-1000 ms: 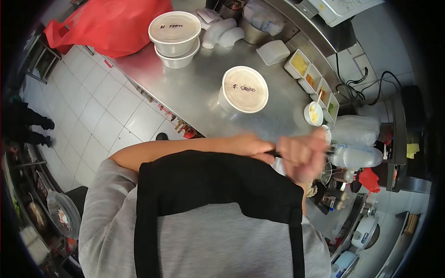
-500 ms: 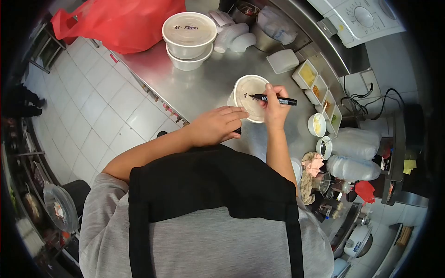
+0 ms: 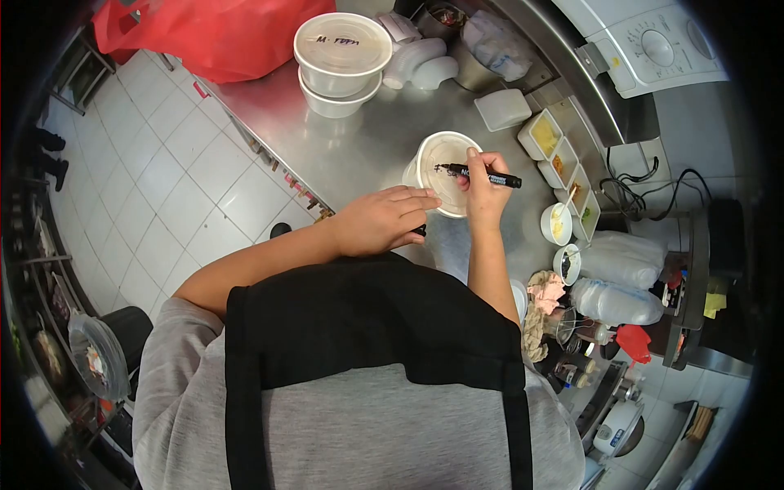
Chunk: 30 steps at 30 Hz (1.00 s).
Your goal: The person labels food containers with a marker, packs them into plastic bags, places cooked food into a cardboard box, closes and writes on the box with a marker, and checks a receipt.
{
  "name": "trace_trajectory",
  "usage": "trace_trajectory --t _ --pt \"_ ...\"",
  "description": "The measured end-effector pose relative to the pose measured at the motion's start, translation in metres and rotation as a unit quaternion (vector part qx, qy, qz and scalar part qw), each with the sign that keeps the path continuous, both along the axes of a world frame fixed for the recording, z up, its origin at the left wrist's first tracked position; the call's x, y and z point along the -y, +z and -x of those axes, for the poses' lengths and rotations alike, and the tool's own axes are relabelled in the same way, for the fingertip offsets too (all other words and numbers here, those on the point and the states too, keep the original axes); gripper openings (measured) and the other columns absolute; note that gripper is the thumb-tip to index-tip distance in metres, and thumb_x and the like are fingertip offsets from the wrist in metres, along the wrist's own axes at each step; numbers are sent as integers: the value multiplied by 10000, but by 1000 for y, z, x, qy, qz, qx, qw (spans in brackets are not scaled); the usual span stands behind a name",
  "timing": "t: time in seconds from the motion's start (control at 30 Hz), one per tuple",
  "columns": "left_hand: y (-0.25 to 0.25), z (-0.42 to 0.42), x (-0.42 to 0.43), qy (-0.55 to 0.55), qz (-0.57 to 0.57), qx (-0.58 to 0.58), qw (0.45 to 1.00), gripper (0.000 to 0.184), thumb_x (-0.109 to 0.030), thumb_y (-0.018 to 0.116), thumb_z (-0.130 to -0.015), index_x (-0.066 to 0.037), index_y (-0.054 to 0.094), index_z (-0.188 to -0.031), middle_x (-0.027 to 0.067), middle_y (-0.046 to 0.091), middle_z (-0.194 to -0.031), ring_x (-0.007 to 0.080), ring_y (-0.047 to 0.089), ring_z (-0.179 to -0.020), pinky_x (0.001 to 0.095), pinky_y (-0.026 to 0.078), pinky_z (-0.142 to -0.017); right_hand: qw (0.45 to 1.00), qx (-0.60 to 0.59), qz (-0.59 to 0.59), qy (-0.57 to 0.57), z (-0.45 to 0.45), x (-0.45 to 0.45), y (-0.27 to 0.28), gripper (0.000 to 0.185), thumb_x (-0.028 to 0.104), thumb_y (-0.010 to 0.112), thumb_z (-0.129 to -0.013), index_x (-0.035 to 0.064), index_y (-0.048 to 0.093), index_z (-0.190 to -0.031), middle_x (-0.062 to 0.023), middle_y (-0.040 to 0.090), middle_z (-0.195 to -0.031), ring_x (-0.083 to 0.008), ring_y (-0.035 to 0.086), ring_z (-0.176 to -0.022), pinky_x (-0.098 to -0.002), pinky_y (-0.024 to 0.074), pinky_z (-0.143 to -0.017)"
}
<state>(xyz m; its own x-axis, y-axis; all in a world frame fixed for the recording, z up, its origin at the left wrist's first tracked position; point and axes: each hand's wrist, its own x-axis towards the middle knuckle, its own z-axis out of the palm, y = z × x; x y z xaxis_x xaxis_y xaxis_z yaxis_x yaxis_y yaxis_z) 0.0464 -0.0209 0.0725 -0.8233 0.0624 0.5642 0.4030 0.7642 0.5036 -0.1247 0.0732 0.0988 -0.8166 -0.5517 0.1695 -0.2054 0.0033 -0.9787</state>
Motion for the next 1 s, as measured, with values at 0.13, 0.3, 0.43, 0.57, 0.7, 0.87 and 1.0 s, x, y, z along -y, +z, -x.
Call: trace_trajectory --t 0.13,0.3,0.43,0.57,0.7,0.87,1.0 --pt "-1 0 0 2 11 3 1000 258 -240 632 -798 -20 498 -813 135 492 -1279 313 464 -1187 408 394 -982 999 -12 3 40 1 -1 -1 200 158 640 -849 50 530 -723 -20 547 -595 -70 505 -474 -198 385 -432" --pt "-2 0 0 6 10 7 1000 257 -240 631 -800 -19 500 -816 134 497 -1278 307 457 -1200 407 388 -992 998 14 -3 63 5 -2 -4 191 140 653 -838 41 537 -722 -18 545 -591 -66 510 -475 -194 398 -437" --pt "-2 0 -1 8 9 0 1000 255 -239 632 -798 -18 505 -816 135 499 -1276 304 459 -1200 406 386 -994 997 -21 59 37 -3 0 0 185 120 622 -859 39 518 -728 -29 538 -583 -81 511 -482 -206 391 -437" --pt "-2 0 -1 9 13 -2 1000 262 -241 635 -794 -13 508 -817 140 501 -1270 308 465 -1190 409 389 -989 998 -31 50 -28 -7 -5 -2 194 119 625 -855 43 508 -720 -27 538 -577 -78 513 -481 -204 390 -432" --pt "-1 1 -1 8 15 -10 1000 270 -246 635 -793 -9 507 -813 147 501 -1264 315 469 -1182 413 391 -982 1000 -23 6 -17 -4 -6 -2 196 129 625 -853 46 505 -721 -29 538 -574 -76 507 -466 -203 384 -418" --pt "-3 1 0 4 14 -10 1000 273 -254 623 -803 -9 505 -809 151 497 -1268 320 467 -1182 424 385 -984 999 10 35 -32 -5 -6 -3 205 138 627 -849 51 501 -713 -33 535 -562 -78 494 -441 -204 375 -405" --pt "-2 1 -1 5 14 -6 1000 269 -255 617 -809 -11 505 -805 152 495 -1271 319 466 -1185 427 379 -987 998 -8 37 -54 -5 -4 -5 204 133 625 -846 53 499 -707 -32 529 -551 -81 494 -435 -207 377 -404"
